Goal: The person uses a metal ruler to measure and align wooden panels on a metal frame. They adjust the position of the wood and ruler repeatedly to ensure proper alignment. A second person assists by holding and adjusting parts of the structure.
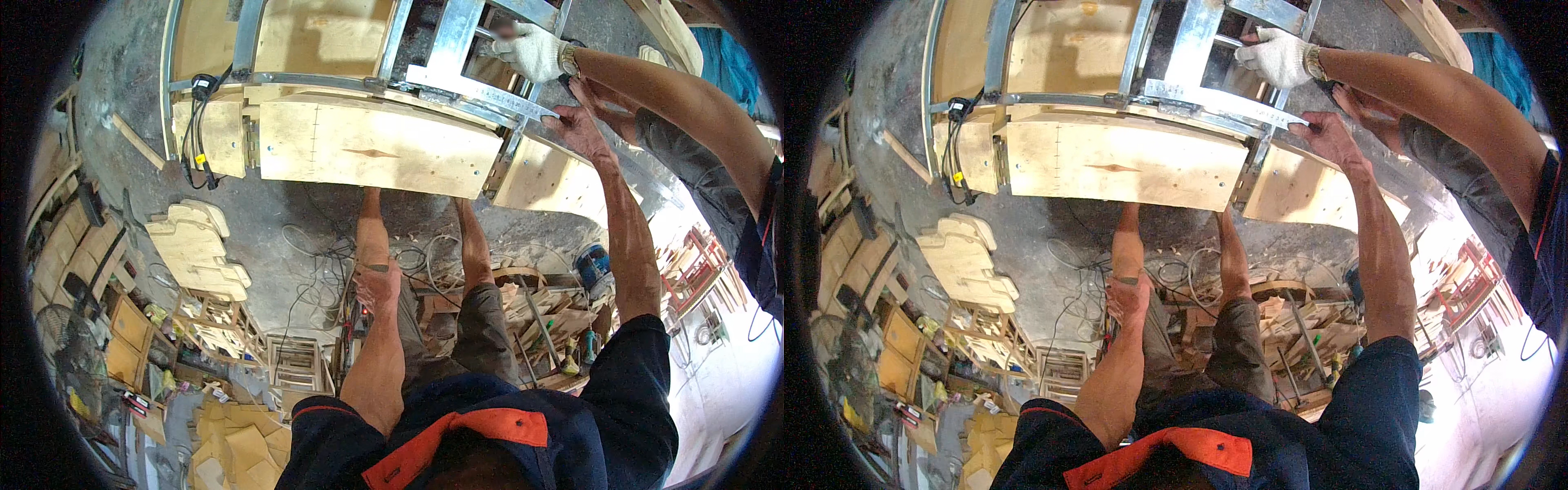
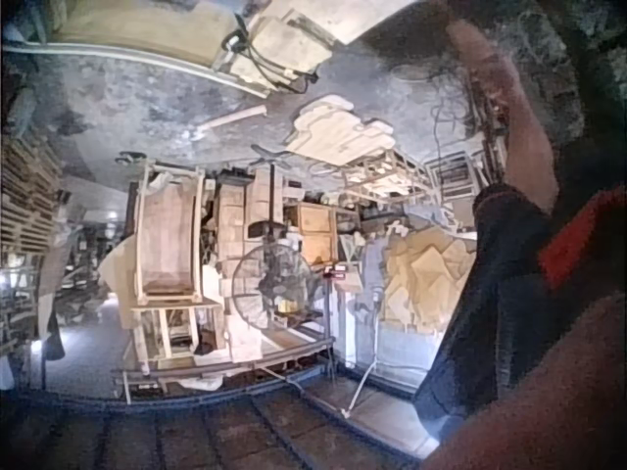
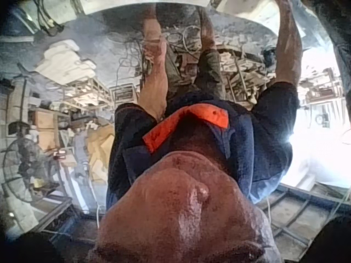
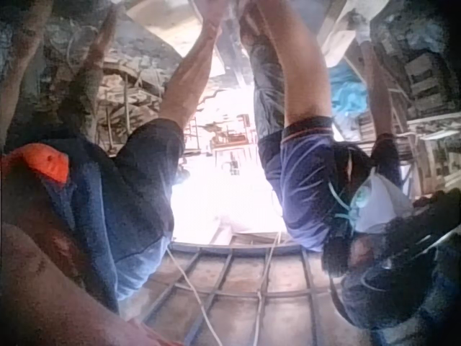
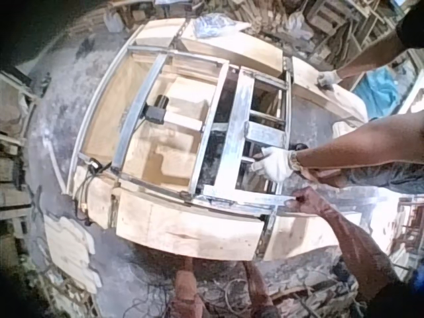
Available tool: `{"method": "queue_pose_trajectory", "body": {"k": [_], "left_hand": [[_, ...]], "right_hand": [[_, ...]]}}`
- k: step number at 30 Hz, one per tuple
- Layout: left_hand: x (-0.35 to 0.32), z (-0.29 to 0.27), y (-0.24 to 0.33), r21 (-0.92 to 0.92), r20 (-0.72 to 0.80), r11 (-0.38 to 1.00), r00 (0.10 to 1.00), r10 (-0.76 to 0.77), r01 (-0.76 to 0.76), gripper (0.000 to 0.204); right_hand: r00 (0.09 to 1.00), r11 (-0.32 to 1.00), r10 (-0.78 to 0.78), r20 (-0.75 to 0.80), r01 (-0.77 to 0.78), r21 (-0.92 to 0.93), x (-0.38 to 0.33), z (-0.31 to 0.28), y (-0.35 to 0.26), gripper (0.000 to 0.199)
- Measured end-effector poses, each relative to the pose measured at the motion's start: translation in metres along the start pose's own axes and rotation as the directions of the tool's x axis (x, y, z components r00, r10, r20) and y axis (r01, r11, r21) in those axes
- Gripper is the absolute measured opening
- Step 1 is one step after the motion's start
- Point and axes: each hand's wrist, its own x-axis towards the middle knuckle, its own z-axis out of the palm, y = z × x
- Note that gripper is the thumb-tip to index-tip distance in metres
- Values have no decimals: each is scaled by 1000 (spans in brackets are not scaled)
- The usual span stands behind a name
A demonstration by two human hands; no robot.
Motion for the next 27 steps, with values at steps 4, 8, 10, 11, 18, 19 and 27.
{"method": "queue_pose_trajectory", "body": {"k": [4, 8, 10, 11, 18, 19, 27], "left_hand": [[-2, -4, 0, -19, 54, 1000, 999, -4, 5, 86], [-3, -8, 4, -46, 56, 999, 998, -17, 19, 88], [-3, -4, 11, -45, 65, 999, 998, -4, 7, 88], [-3, -7, 11, -47, 72, 999, 997, -11, 14, 88], [-1, -12, -28, -106, -22, 987, 992, 121, -123, 82], [6, -13, -31, -292, 13, 918, 959, 283, -267, 81], [-96, -143, 58, -977, 212, 157, 615, 760, 143, 71]], "right_hand": [[1000, 999, 13, -22, -12, 38, -4, 3, 0, 27], [1000, 999, 14, -10, -14, 42, 4, 1, 5, 27], [999, 996, -17, -36, 20, 91, 0, -3, 22, 28], [996, 989, -70, -53, 76, 128, -4, -1, 21, 29], [976, 997, -26, -215, 9, -82, -120, 41, -111, 27], [952, 981, -125, -280, 76, -177, -136, 46, -125, 27], [936, 975, -155, -316, 197, 106, -220, 83, -249, 28]]}}
